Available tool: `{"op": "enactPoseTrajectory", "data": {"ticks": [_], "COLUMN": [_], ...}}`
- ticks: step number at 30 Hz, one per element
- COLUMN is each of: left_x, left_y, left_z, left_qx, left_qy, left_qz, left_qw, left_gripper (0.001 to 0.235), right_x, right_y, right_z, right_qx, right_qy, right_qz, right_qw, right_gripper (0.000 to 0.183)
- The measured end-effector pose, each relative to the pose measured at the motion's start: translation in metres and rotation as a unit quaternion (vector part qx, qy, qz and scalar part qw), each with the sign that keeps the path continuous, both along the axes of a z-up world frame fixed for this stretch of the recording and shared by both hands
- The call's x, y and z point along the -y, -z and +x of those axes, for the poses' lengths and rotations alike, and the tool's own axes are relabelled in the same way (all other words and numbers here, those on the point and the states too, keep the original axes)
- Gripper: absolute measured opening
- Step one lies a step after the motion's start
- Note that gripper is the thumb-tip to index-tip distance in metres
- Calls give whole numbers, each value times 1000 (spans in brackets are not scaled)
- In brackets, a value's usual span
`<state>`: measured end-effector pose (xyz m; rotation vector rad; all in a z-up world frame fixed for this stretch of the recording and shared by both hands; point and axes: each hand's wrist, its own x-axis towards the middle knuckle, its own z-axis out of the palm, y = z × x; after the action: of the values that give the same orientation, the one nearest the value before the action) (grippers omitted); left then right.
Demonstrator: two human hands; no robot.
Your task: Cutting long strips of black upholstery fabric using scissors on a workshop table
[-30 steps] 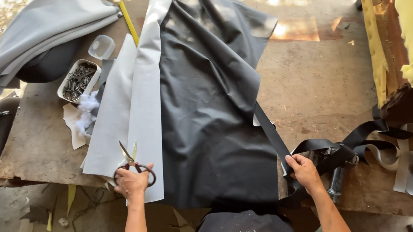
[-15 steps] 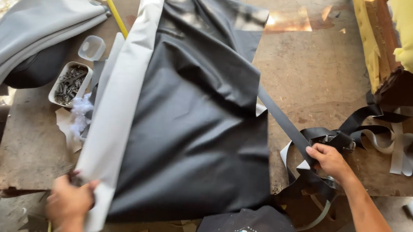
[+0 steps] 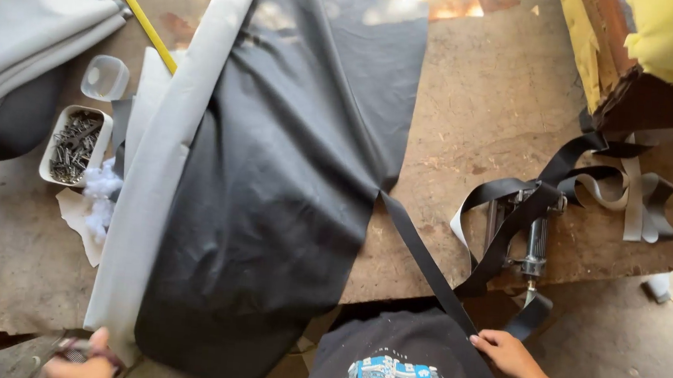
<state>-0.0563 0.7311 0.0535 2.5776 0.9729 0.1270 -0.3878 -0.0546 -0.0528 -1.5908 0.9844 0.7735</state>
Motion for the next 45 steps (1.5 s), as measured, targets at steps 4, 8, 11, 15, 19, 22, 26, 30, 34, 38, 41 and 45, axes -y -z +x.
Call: {"op": "enactPoseTrajectory", "data": {"ticks": [4, 8, 11, 15, 19, 22, 26, 30, 34, 38, 41, 45], "left_x": [177, 281, 341, 417, 462, 487, 501, 505, 521, 514, 527, 531], "left_y": [-14, 15, 47, 43, 43, 20, 17, 12, -24, 34, 26, 46], "left_z": [3, -5, -3, -19, -29, -19, 2, 31, 54, 51, 58, 56], "left_qx": [-77, -141, -173, -222, -324, -382, -461, -482, -506, -442, -438, -422], "left_qy": [54, 215, 263, 284, 328, 375, 385, 435, 441, 478, 474, 470], "left_qz": [-45, -133, -174, -293, -354, -311, -290, -281, -320, -362, -341, -341], "left_qw": [995, 957, 933, 886, 814, 785, 745, 707, 669, 667, 684, 696], "left_gripper": [73, 66, 54, 38, 37, 31, 43, 53, 49, 60, 58, 57], "right_x": [-15, -12, -3, -6, -21, -45, -65, -53, -45, -44, -41, -39], "right_y": [-44, -98, -105, -92, -36, -15, -4, 10, -42, -6, 45, 29], "right_z": [45, 99, 157, 252, 326, 354, 371, 371, 363, 349, 337, 342], "right_qx": [-117, -65, 60, 105, 111, 116, 113, 129, 203, 343, 336, 371], "right_qy": [-247, -276, -131, 61, 140, 195, 347, 454, 333, 255, 259, 242], "right_qz": [-119, -199, -187, -139, -89, -52, 54, 157, 132, 61, 95, 84], "right_qw": [954, 938, 972, 983, 980, 972, 930, 868, 911, 902, 900, 893], "right_gripper": [37, 54, 76, 69, 81, 88, 85, 85, 84, 101, 71, 76]}}
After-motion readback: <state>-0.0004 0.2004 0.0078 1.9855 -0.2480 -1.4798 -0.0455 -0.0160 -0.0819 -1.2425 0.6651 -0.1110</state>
